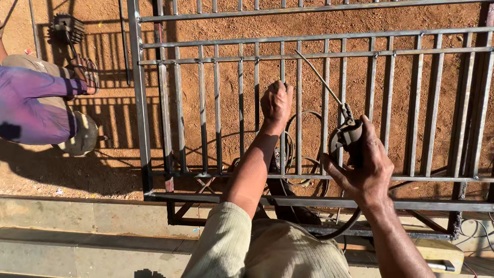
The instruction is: The person welds the joints of a metal gate frame using an arc welder, touching the welding rod to the metal bars to create sparks and secure the connections.
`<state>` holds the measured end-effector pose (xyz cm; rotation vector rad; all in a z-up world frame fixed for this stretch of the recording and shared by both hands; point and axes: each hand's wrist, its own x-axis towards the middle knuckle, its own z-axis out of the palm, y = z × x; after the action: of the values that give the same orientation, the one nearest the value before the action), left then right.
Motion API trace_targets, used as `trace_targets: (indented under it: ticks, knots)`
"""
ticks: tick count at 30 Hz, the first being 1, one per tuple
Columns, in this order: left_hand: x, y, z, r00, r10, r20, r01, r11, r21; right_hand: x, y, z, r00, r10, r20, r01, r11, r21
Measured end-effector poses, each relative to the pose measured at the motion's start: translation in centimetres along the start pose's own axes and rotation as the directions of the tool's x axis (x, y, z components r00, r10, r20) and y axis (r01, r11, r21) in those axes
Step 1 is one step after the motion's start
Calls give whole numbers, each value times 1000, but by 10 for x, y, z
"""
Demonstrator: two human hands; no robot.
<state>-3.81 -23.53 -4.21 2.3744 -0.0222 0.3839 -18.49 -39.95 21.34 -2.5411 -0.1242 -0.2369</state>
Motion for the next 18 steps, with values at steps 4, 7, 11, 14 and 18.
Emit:
trace_targets:
  ticks: [4, 7, 11, 14, 18]
  knots:
    - [2, 3, 1, 998, -10, -59, 10, 1000, -2, 5, 5, 11, 997, 55, 49, -59, 994, 94]
    - [-2, -1, 7, 998, -41, -44, 43, 998, 37, 3, 3, 12, 997, 57, 49, -62, 993, 105]
    - [-5, -11, 22, 999, -13, -30, 15, 999, 51, 6, 2, 15, 999, 21, 40, -23, 999, 44]
    - [-8, -19, 30, 980, -178, 90, 187, 976, -110, 5, 2, 21, 998, 24, 55, -25, 1000, 17]
    - [-8, -15, 24, 1000, 15, -22, -13, 997, 79, 5, 2, 24, 993, 76, 90, -78, 997, 18]
